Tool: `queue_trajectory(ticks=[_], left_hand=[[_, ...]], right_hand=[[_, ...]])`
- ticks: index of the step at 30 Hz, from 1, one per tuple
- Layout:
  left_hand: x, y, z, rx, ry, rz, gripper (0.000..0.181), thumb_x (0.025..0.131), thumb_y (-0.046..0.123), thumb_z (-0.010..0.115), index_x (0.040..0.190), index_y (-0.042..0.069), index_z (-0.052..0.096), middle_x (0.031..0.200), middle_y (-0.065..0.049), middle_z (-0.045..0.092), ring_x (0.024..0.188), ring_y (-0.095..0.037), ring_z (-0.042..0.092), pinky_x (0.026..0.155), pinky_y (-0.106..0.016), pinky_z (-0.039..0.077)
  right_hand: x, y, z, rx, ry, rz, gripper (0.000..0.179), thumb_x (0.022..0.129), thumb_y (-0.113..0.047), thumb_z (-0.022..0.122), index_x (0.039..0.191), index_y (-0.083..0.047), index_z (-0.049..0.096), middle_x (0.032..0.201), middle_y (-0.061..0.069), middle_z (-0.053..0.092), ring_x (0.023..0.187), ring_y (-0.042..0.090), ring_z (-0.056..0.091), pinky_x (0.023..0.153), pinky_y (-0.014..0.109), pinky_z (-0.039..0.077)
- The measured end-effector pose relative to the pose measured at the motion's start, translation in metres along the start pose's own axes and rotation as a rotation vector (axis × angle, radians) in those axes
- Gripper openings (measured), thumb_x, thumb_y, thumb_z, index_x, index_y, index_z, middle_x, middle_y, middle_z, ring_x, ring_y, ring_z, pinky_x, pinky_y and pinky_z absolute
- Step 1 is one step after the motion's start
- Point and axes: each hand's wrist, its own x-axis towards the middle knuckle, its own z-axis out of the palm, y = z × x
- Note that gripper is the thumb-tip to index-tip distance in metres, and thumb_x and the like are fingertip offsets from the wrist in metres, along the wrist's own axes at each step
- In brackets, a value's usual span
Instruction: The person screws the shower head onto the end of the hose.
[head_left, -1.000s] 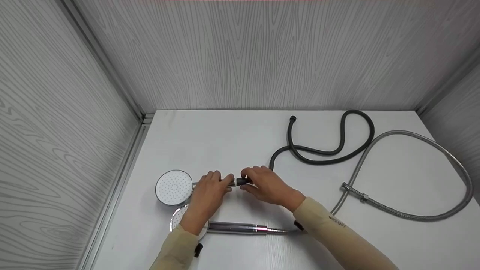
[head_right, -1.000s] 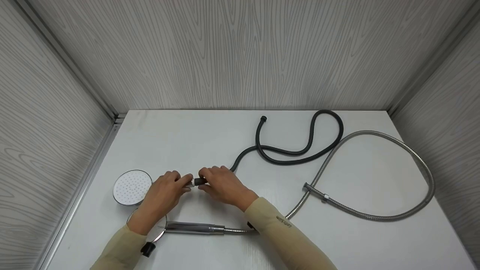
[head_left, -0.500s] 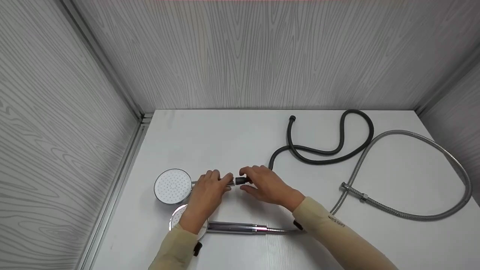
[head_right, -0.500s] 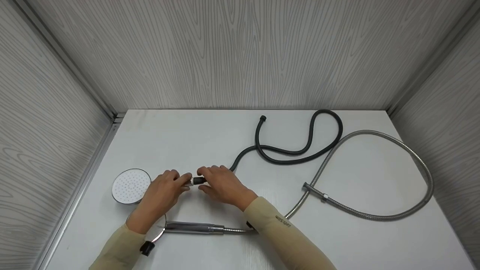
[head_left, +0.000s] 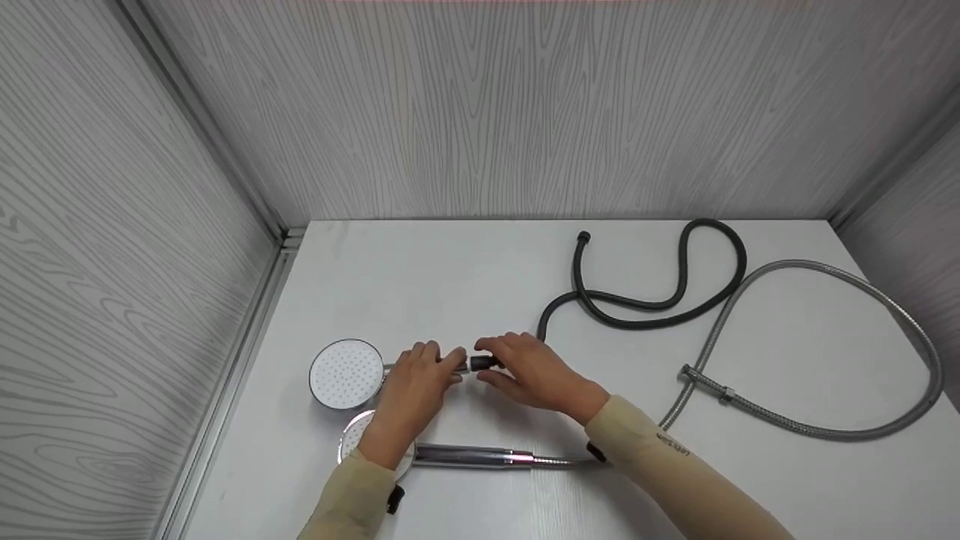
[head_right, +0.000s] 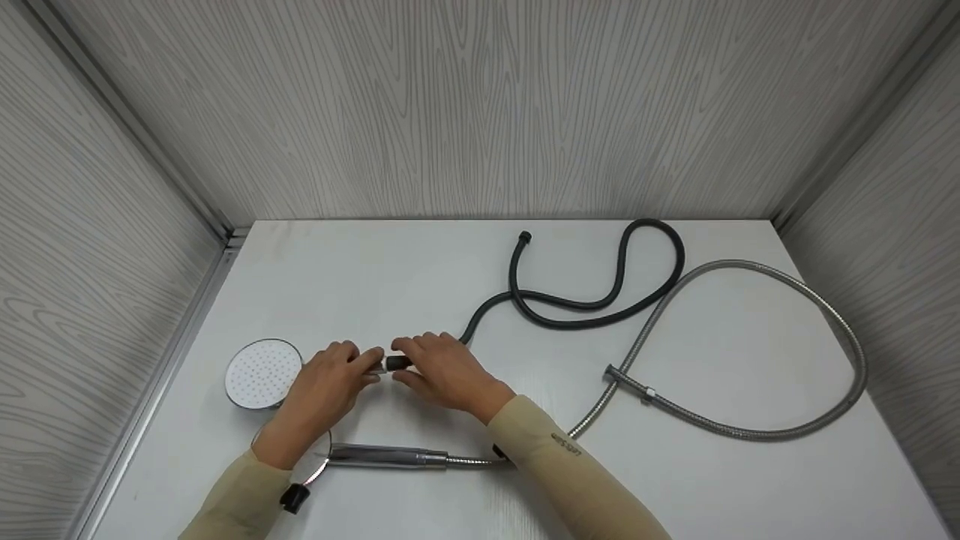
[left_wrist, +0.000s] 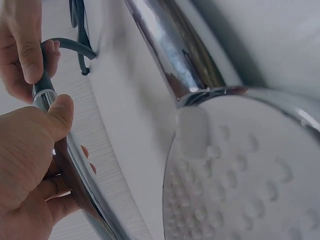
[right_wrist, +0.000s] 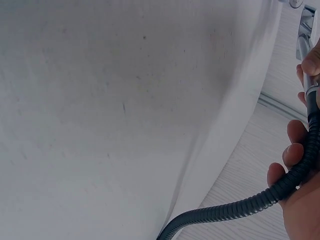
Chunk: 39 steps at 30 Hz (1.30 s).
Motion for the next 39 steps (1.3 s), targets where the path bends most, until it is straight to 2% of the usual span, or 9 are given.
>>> queue_trajectory(ticks=[5,11,14,20,30,39], left_hand=[[0.0002,0.0002,0.0001,0.000,0.001,0.004,0.030,0.094,0.030,0.075,0.121,0.020,0.066,0.089,-0.008,0.060,0.081,-0.025,0.058,0.076,-0.041,0.054],[0.0008,0.0001,-0.0004,0.006,0.002,0.010,0.029,0.094,0.031,0.075,0.119,0.020,0.065,0.088,-0.008,0.060,0.081,-0.025,0.059,0.077,-0.041,0.055],[0.0013,-0.0002,-0.0011,0.007,-0.005,0.012,0.029,0.095,0.031,0.073,0.120,0.020,0.064,0.089,-0.008,0.060,0.082,-0.025,0.060,0.078,-0.042,0.056],[0.0005,-0.0006,0.0001,0.010,-0.016,0.008,0.029,0.096,0.031,0.073,0.121,0.021,0.064,0.090,-0.008,0.061,0.083,-0.026,0.061,0.077,-0.041,0.055],[-0.0001,0.0009,-0.0007,-0.007,-0.024,-0.003,0.030,0.096,0.031,0.073,0.123,0.021,0.065,0.090,-0.008,0.061,0.083,-0.025,0.060,0.077,-0.041,0.055],[-0.0014,0.0001,0.0013,-0.004,-0.024,-0.003,0.030,0.095,0.031,0.073,0.122,0.021,0.065,0.091,-0.008,0.062,0.083,-0.025,0.060,0.077,-0.041,0.056]], right_hand=[[0.0002,-0.0006,-0.0004,0.005,-0.014,0.009,0.029,0.103,-0.027,0.070,0.128,-0.013,0.060,0.106,0.001,0.072,0.093,0.017,0.067,0.087,0.038,0.054],[-0.0004,-0.0004,-0.0018,-0.005,-0.006,0.002,0.025,0.107,-0.032,0.062,0.121,-0.012,0.067,0.101,0.000,0.070,0.087,0.017,0.063,0.082,0.037,0.053],[-0.0004,0.0006,-0.0018,0.009,0.011,-0.001,0.031,0.106,-0.035,0.063,0.127,-0.011,0.065,0.102,0.001,0.070,0.088,0.017,0.063,0.083,0.038,0.054],[-0.0007,0.0007,-0.0008,0.045,0.011,0.020,0.049,0.100,-0.032,0.074,0.139,-0.012,0.053,0.106,0.004,0.071,0.093,0.018,0.067,0.087,0.039,0.055],[-0.0010,-0.0003,-0.0009,0.026,0.021,-0.001,0.028,0.102,-0.026,0.072,0.125,-0.014,0.062,0.107,0.000,0.072,0.096,0.017,0.068,0.085,0.037,0.054],[-0.0012,-0.0004,0.0000,0.012,0.021,0.001,0.027,0.105,-0.033,0.066,0.123,-0.013,0.065,0.103,0.000,0.071,0.091,0.016,0.065,0.082,0.037,0.053]])
